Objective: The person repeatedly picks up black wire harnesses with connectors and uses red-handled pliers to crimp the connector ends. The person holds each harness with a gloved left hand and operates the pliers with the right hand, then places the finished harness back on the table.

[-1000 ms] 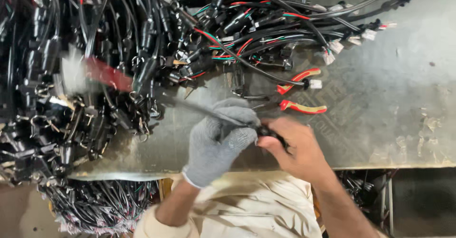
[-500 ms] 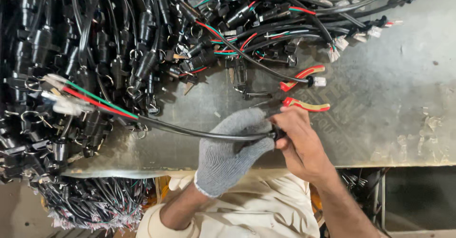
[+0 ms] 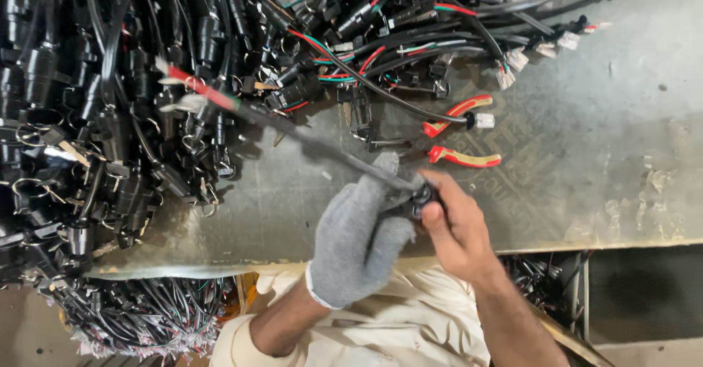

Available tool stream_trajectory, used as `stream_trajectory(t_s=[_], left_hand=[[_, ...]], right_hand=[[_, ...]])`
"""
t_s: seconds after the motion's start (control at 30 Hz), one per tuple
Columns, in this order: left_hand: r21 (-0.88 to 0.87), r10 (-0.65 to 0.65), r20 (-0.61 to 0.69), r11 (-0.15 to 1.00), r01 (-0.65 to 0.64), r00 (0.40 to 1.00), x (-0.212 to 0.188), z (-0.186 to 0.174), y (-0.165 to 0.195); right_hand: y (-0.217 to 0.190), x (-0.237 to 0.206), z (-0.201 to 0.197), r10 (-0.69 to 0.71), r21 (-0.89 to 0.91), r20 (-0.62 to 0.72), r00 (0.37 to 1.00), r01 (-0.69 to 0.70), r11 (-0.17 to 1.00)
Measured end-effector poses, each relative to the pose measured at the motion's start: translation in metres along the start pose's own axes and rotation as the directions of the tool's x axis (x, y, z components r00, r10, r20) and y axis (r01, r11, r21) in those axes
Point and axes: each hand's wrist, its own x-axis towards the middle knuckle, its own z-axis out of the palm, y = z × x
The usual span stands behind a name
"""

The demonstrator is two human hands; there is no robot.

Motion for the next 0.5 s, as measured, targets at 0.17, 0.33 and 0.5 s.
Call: stream_trajectory(t_s=[0.17,0.33,0.5], left_hand=[[0.065,0.031,-0.15,0.998,-0.021,0.988,0.015,-0.002,0.012],[-0.258,0.09,0.183,0.965,-0.04,0.979,0.024,-0.016,-0.008],[-0.294,-0.007,0.127,0.955,0.045,0.992,0.006,-0.012,-0.015]], right_hand=[[0.013,0.0,-0.007,0.031,0.158,0.126,0.991,-0.051,0.986],[0.011,0.003,0.0,0.042,0.2,0.193,0.98,-0.081,0.976],[0.013,0.008,-0.001,0.006,0.264,0.305,0.952,-0.091,0.96]])
